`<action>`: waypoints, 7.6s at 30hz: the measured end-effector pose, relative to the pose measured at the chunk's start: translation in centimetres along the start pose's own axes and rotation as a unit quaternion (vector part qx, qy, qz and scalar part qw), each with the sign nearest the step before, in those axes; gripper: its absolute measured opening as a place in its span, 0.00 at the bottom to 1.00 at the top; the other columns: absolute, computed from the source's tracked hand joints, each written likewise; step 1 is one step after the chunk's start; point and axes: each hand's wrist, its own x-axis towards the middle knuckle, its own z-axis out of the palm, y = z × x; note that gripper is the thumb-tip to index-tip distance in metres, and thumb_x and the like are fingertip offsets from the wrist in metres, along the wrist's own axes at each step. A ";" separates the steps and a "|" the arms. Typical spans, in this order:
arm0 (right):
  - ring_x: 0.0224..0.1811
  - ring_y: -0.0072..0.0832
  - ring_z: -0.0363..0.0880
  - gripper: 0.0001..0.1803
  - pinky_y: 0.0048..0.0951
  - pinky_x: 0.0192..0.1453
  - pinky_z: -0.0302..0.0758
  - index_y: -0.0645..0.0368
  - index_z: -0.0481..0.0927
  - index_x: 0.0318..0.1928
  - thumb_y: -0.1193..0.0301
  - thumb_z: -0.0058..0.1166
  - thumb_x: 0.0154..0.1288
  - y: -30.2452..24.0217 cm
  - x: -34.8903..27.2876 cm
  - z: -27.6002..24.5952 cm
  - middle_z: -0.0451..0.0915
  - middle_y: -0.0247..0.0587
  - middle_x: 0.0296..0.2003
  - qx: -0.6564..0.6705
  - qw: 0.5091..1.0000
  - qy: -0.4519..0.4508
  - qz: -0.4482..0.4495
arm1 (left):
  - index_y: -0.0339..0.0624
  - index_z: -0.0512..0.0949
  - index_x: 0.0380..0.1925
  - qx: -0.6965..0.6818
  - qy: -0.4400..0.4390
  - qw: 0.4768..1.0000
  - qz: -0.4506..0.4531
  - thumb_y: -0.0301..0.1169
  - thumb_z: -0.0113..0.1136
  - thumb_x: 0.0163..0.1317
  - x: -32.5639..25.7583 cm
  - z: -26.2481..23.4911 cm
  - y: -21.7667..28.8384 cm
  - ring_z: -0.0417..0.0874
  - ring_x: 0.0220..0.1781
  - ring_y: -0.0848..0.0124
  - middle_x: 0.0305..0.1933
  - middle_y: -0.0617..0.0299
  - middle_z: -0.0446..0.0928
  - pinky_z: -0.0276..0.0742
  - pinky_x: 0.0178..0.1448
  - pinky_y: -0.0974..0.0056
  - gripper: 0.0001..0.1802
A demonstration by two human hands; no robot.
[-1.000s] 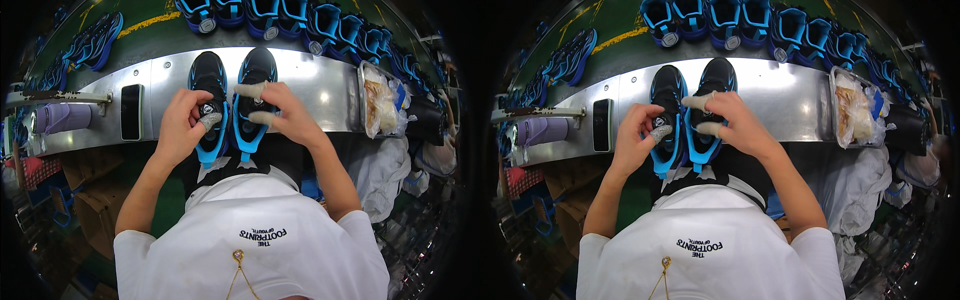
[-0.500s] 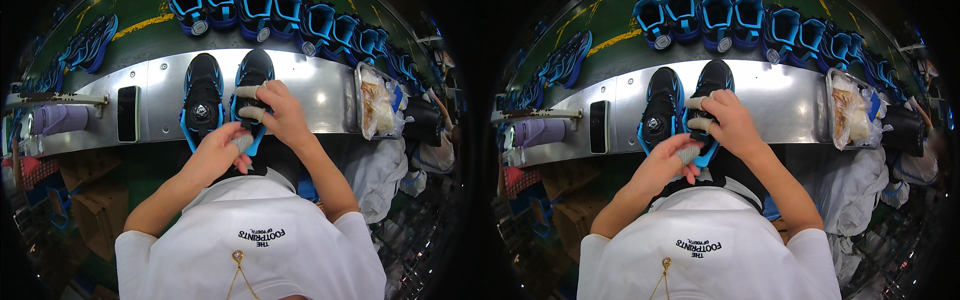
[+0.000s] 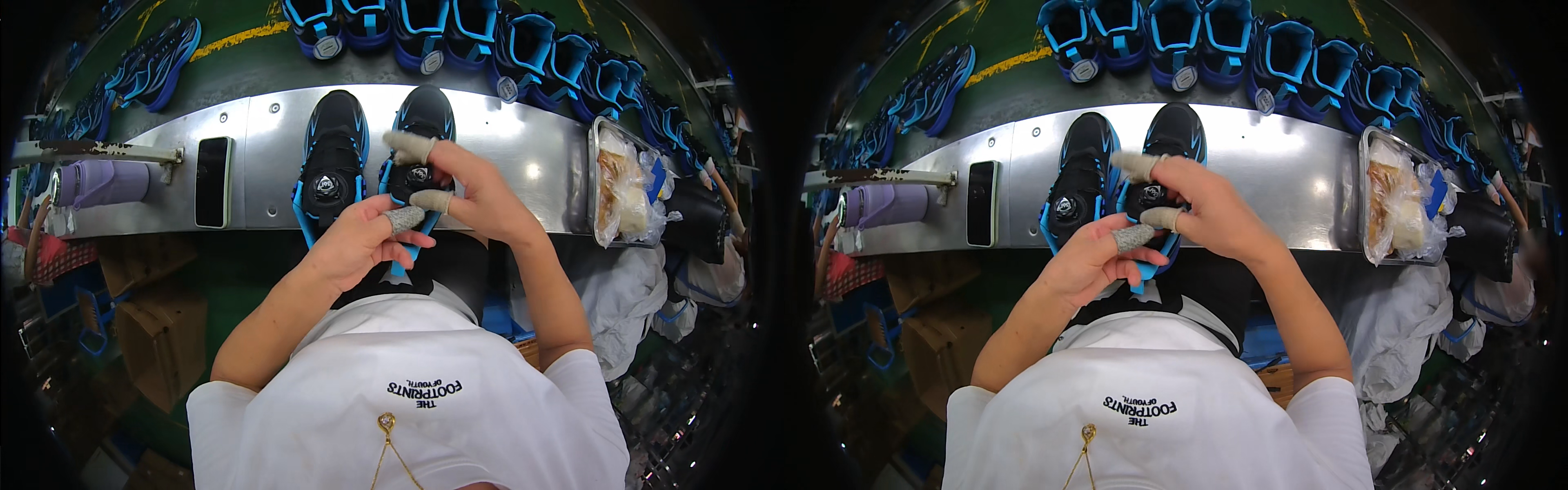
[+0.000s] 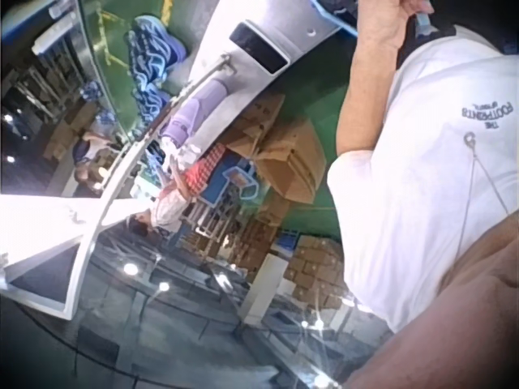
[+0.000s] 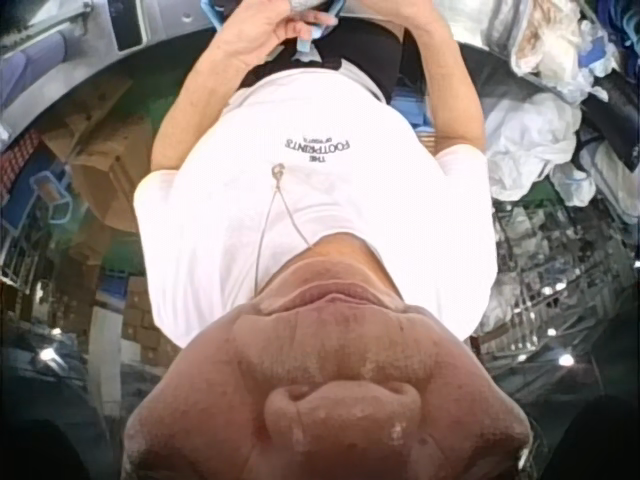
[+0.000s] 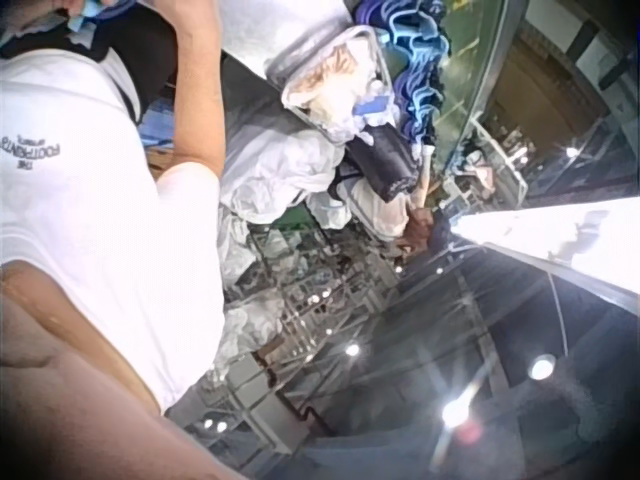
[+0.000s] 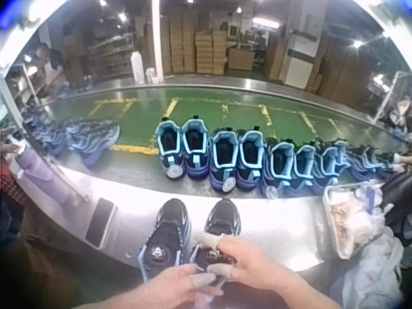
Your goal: The person tightens the dial closure systems on pairs of athletic shoes by hand and places the finished shoes onto the conveyor line.
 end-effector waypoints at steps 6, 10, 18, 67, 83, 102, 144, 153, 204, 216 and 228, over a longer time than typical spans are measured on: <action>0.33 0.32 0.73 0.26 0.30 0.36 0.71 0.50 0.81 0.55 0.73 0.68 0.52 1.2 -1.0 1.3 0.70 0.38 0.29 -0.184 0.978 0.088 -0.044 | 0.30 0.70 0.59 0.060 0.070 0.995 0.036 0.23 0.40 0.72 0.3 1.9 -1.1 0.86 0.51 0.63 0.54 0.48 0.78 0.85 0.29 0.68 0.18; 0.34 0.36 0.74 0.18 0.33 0.36 0.72 0.53 0.83 0.48 0.75 0.66 0.54 0.2 -0.4 0.2 0.71 0.37 0.29 -0.085 0.994 0.049 -0.043 | 0.31 0.69 0.59 0.057 0.044 0.997 0.014 0.23 0.39 0.71 0.4 1.7 -0.7 0.86 0.51 0.63 0.54 0.48 0.78 0.85 0.29 0.69 0.18; 0.42 0.29 0.74 0.23 0.29 0.49 0.72 0.53 0.84 0.56 0.77 0.61 0.57 1.1 0.1 -0.3 0.81 0.34 0.37 -0.035 0.999 -0.004 0.016 | 0.31 0.70 0.57 -0.033 0.030 0.999 0.008 0.26 0.42 0.74 0.5 0.7 -0.8 0.87 0.48 0.63 0.54 0.44 0.78 0.84 0.30 0.69 0.16; 0.38 0.36 0.69 0.28 0.34 0.45 0.68 0.50 0.82 0.57 0.75 0.64 0.52 2.5 -0.9 2.0 0.69 0.37 0.30 -0.173 0.977 0.090 -0.087 | 0.32 0.70 0.53 -0.022 0.078 0.997 0.008 0.30 0.47 0.75 0.3 1.6 -1.8 0.85 0.53 0.60 0.53 0.51 0.78 0.86 0.29 0.68 0.14; 0.37 0.32 0.70 0.28 0.31 0.42 0.70 0.49 0.82 0.59 0.74 0.64 0.53 0.9 -0.5 1.1 0.66 0.37 0.29 -0.054 0.998 0.039 0.014 | 0.32 0.70 0.54 -0.030 0.087 0.996 0.004 0.31 0.47 0.76 0.0 1.6 -1.5 0.86 0.50 0.63 0.49 0.51 0.79 0.84 0.29 0.68 0.14; 0.34 0.35 0.69 0.27 0.32 0.40 0.70 0.47 0.80 0.60 0.76 0.60 0.57 2.4 -0.9 3.3 0.67 0.38 0.29 -0.106 0.987 0.099 -0.067 | 0.32 0.70 0.53 -0.015 0.082 0.996 0.008 0.32 0.46 0.76 0.1 1.5 -1.9 0.85 0.52 0.60 0.53 0.52 0.77 0.84 0.29 0.66 0.15; 0.73 0.51 0.57 0.48 0.49 0.76 0.56 0.44 0.67 0.72 0.52 0.72 0.50 6.9 -2.2 -0.2 0.55 0.51 0.75 0.031 0.999 -0.011 0.040 | 0.39 0.73 0.39 0.719 -0.003 0.642 0.266 0.23 0.67 0.50 4.1 0.8 5.2 0.76 0.42 0.59 0.41 0.56 0.70 0.74 0.45 0.60 0.17; 0.76 0.50 0.55 0.47 0.48 0.76 0.57 0.44 0.66 0.72 0.58 0.72 0.51 5.6 -2.4 -1.2 0.57 0.52 0.74 -0.009 0.998 -0.044 0.034 | 0.40 0.74 0.46 0.689 -0.053 0.658 0.300 0.17 0.60 0.47 3.1 0.6 4.8 0.76 0.47 0.58 0.46 0.57 0.73 0.75 0.51 0.61 0.22; 0.62 0.47 0.72 0.42 0.43 0.64 0.70 0.61 0.76 0.60 0.90 0.58 0.35 3.7 -2.4 4.3 0.77 0.46 0.55 -0.326 0.925 0.113 -0.157 | 0.37 0.81 0.45 0.524 0.283 0.649 0.473 0.18 0.60 0.60 -5.4 -2.4 3.5 0.81 0.43 0.66 0.45 0.54 0.80 0.76 0.46 0.65 0.13; 0.63 0.51 0.70 0.30 0.41 0.69 0.66 0.52 0.76 0.63 0.65 0.65 0.59 -1.2 3.1 0.5 0.73 0.51 0.62 -0.194 0.978 -0.069 -0.029 | 0.40 0.80 0.43 0.594 0.039 0.716 0.365 0.22 0.61 0.52 -3.3 -6.9 5.3 0.77 0.47 0.61 0.47 0.58 0.78 0.73 0.53 0.61 0.16; 0.69 0.62 0.62 0.32 0.47 0.73 0.62 0.49 0.69 0.69 0.54 0.57 0.68 5.9 13.4 6.1 0.61 0.67 0.68 -0.296 0.944 -0.148 0.010 | 0.42 0.79 0.39 0.718 0.087 0.583 0.369 0.18 0.61 0.47 -1.9 -4.0 3.1 0.76 0.48 0.57 0.45 0.56 0.78 0.75 0.53 0.57 0.16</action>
